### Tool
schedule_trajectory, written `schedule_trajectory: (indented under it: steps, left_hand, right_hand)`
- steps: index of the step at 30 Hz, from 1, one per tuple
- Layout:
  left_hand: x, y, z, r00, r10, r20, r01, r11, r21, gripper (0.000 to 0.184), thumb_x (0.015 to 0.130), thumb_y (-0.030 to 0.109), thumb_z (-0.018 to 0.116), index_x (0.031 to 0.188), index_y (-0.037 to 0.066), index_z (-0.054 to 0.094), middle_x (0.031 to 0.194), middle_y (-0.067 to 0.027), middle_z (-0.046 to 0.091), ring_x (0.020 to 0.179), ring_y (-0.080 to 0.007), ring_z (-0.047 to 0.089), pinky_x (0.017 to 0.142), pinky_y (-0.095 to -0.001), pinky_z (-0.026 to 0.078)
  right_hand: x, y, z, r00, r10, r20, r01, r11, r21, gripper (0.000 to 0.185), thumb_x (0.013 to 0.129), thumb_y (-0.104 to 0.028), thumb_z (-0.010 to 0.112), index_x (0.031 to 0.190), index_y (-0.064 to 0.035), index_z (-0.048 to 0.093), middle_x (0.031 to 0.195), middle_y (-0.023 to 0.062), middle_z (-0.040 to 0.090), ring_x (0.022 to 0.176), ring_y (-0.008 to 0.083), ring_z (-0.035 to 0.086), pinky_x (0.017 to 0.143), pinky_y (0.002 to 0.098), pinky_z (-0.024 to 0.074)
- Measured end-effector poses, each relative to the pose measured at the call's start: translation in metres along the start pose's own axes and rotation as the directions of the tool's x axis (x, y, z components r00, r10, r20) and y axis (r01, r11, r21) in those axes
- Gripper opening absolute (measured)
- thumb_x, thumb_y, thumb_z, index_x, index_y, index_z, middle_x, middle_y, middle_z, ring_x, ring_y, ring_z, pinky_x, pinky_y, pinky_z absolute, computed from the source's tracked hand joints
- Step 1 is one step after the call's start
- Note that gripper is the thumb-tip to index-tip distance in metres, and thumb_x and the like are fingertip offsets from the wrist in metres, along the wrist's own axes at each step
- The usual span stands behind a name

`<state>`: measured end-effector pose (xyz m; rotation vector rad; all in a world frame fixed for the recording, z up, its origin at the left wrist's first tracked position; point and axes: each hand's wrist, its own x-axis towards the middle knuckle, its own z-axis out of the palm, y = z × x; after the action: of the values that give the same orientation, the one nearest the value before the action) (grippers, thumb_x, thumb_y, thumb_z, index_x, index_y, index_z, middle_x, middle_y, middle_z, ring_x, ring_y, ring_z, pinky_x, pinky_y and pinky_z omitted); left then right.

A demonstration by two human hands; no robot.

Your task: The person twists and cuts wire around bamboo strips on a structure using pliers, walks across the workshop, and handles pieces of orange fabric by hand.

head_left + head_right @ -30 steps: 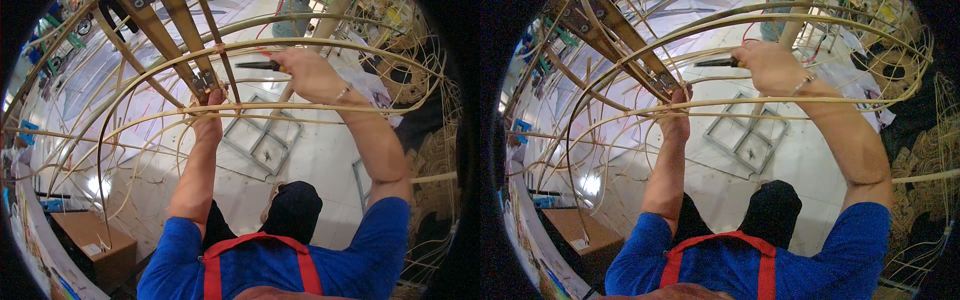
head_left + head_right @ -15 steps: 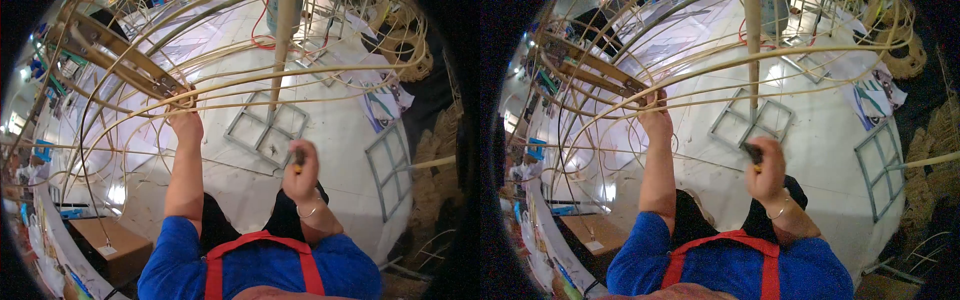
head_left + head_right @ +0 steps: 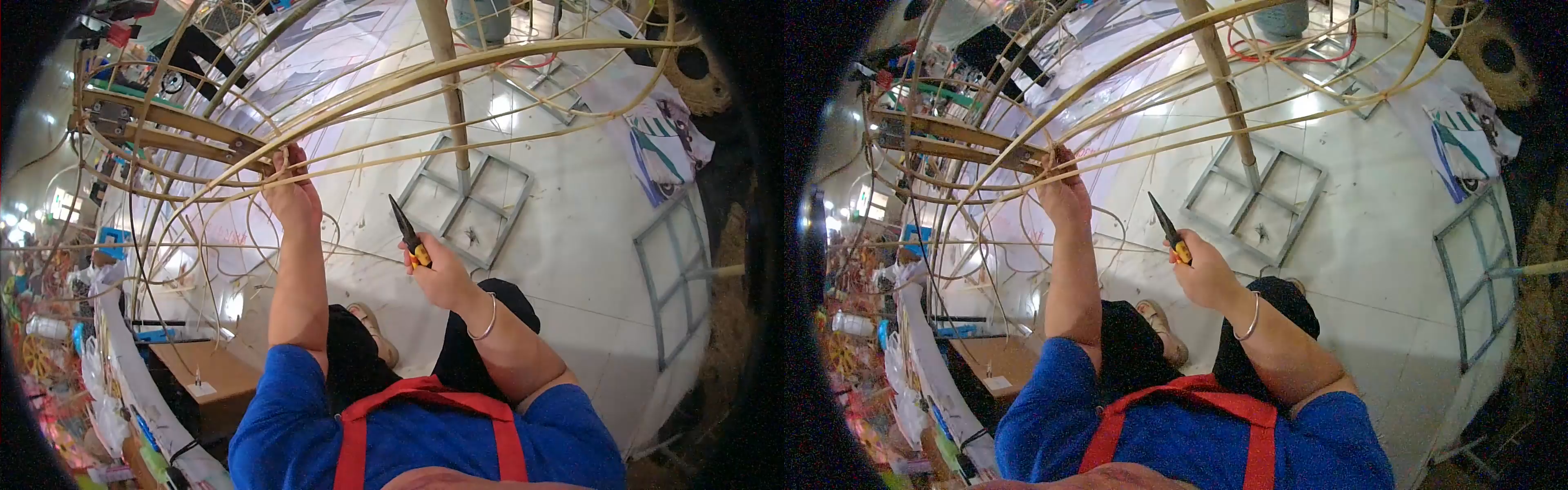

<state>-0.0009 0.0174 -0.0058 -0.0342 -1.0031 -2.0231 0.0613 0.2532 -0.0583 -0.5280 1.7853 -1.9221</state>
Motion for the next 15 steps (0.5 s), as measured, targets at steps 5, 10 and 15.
schedule_trajectory:
  steps: [5, 10, 15]
  left_hand:
    - [-0.014, 0.007, -0.009, 0.984, -0.175, -0.025, 0.177, 0.972, 0.155, 0.017, 0.086, 0.006, 0.051, 0.102, 0.0, 0.05, 0.096, -0.0091, 0.057, 0.09, -0.018, 0.056, 0.079, -0.0259, 0.049]
    - [-0.069, 0.021, -0.056, 0.83, -0.552, -0.074, 0.484, 0.649, 0.587, 0.022, 0.088, 0.024, 0.051, 0.088, 0.003, 0.056, 0.064, -0.0015, 0.052, 0.058, -0.0091, 0.048, 0.052, -0.0205, 0.035]
    - [-0.11, 0.048, -0.07, 0.762, -0.627, -0.165, 0.592, 0.569, 0.571, 0.051, 0.091, 0.045, 0.033, 0.078, 0.002, 0.059, 0.06, -0.0041, 0.054, 0.056, -0.0137, 0.052, 0.056, -0.0256, 0.042]
  right_hand:
    - [0.004, 0.014, 0.002, 0.998, 0.056, 0.018, -0.056, 0.998, 0.016, 0.024, 0.076, -0.005, 0.048, 0.099, 0.0026, 0.047, 0.074, 0.0095, 0.054, 0.066, 0.0173, 0.051, 0.062, 0.0286, 0.0424]
    - [0.015, 0.033, 0.005, 0.991, 0.134, 0.006, -0.131, 0.974, -0.186, 0.027, 0.078, -0.014, 0.05, 0.097, 0.0039, 0.046, 0.077, 0.0199, 0.056, 0.071, 0.0293, 0.055, 0.064, 0.036, 0.0431]
    - [0.021, 0.036, 0.02, 0.985, 0.164, 0.051, -0.134, 0.919, -0.37, 0.029, 0.078, -0.02, 0.05, 0.097, 0.0018, 0.046, 0.082, 0.0247, 0.056, 0.078, 0.0372, 0.054, 0.069, 0.0411, 0.0419]
